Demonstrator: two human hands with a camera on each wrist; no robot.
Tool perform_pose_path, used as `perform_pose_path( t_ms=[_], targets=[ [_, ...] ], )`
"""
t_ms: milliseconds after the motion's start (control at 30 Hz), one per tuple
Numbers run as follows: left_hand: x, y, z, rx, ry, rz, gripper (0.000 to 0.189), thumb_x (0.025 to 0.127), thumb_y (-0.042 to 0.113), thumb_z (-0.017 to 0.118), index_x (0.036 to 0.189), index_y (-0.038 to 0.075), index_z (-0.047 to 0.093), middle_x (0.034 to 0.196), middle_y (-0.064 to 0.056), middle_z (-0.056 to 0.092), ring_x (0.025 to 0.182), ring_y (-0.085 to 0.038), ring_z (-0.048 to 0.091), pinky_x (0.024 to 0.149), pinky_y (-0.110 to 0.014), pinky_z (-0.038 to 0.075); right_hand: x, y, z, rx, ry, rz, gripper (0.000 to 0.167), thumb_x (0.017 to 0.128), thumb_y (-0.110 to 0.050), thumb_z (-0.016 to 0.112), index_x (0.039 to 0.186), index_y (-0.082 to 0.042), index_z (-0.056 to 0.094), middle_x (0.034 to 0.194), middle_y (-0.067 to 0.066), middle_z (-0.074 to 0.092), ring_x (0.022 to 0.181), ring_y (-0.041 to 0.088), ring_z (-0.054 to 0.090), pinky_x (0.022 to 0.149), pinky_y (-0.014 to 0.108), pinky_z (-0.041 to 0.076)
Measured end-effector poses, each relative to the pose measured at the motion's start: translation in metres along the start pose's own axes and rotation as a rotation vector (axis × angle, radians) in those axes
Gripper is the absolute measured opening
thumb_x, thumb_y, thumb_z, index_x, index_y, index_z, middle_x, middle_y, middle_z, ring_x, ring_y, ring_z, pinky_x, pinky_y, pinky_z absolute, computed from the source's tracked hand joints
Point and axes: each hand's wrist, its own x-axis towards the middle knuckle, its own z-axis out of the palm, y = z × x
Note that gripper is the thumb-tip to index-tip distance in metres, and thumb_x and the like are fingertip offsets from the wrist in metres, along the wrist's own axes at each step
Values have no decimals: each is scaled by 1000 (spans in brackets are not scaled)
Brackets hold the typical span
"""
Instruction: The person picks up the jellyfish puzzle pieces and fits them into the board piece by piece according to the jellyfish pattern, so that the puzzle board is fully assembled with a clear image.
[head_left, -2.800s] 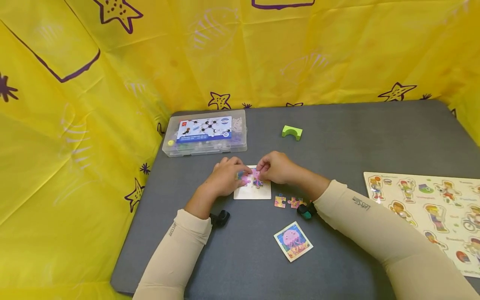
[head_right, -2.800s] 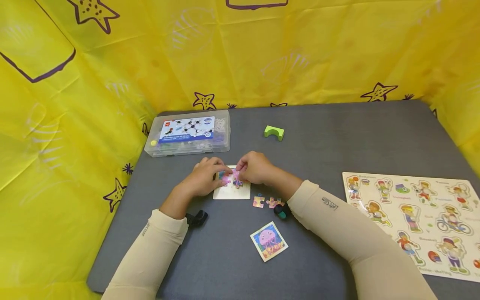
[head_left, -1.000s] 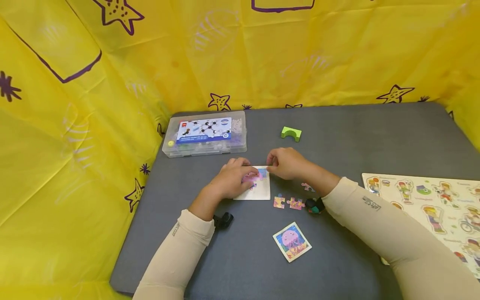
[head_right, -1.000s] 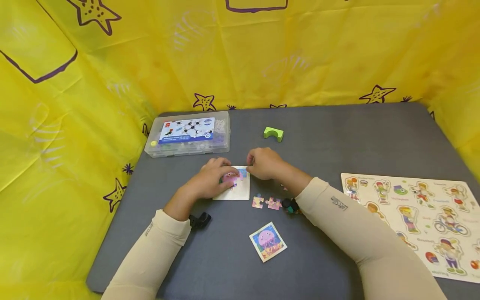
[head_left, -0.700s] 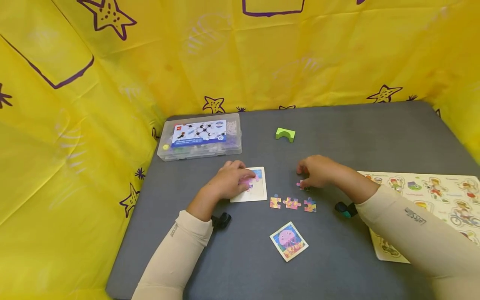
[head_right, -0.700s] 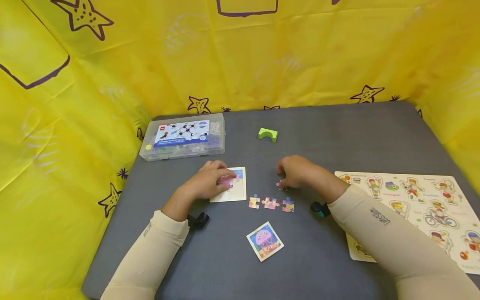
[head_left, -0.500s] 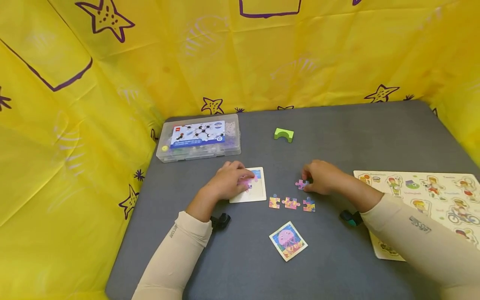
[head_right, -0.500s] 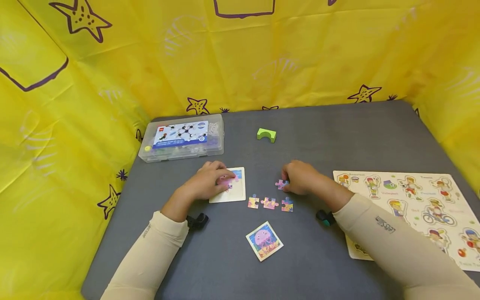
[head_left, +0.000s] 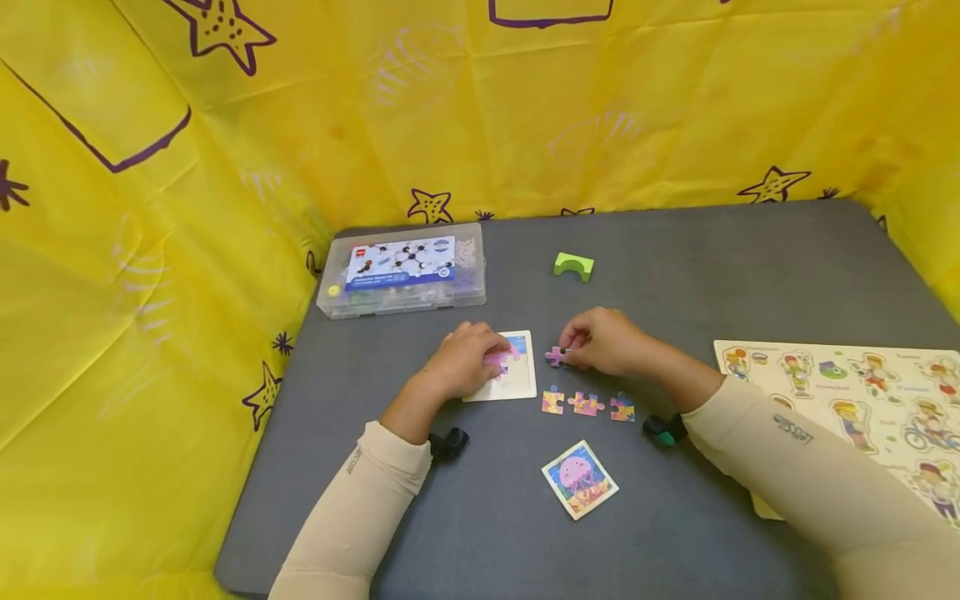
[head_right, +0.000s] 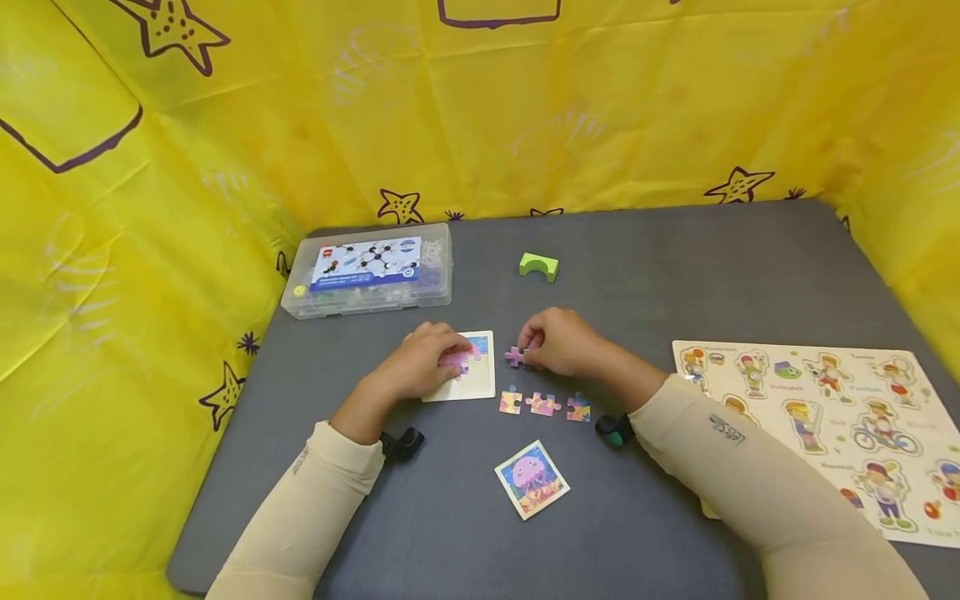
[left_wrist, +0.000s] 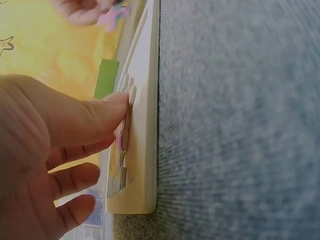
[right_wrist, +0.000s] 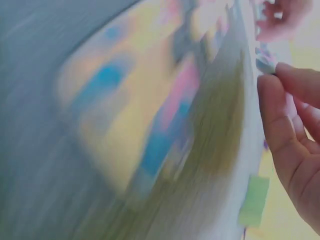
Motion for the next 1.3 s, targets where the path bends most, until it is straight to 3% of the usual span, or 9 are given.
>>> perform_pose_path(
  t_ms=[167,333,500,867,1033,1300],
  targets=[
    [1,-3,0,-29,-22,6,36,94,19,73,130,16,69,123,-5,65,116,-29,55,99,-49,44,22,-22,17,61,-63,3,4,91,-14,77,91,-11,78,69,-3,69,62,10,62,64,26,48],
    [2,-6,0,-65,-16,0,33,95,20,70,128,15,70,121,-5,66,115,-29,56,98,-50,45,37,-34,30,36,-68,12,4,90,-12,76,90,-12,80,66,-4,69,60,9,62,65,26,48],
    [8,-3,2,-83,12,-20,25,96,23,68,120,16,73,114,-4,68,111,-27,58,96,-47,46,43,-36,34,-22,-50,20,4,87,-12,78,89,-12,81,65,-5,68,62,9,61,64,24,47],
    [16,2,1,-59,25,-94,18,89,20,79,106,18,74,91,-1,63,93,-21,57,81,-39,45,47,-35,31,-178,20,18,13,81,-17,83,89,-12,74,80,0,64,79,18,58,73,32,44],
    [18,3,1,-54,15,-114,17,88,22,80,104,19,74,90,-1,62,91,-20,56,80,-38,44,36,-37,27,-275,12,-18,20,84,-23,83,92,-10,70,80,2,62,78,20,57,72,34,44],
    [16,7,1,19,-3,-101,19,93,21,73,111,18,71,100,-2,64,100,-24,57,89,-43,47,-10,-35,28,-427,-145,-23,32,76,-33,90,91,-14,68,86,1,59,80,20,55,74,40,47]
  ],
)
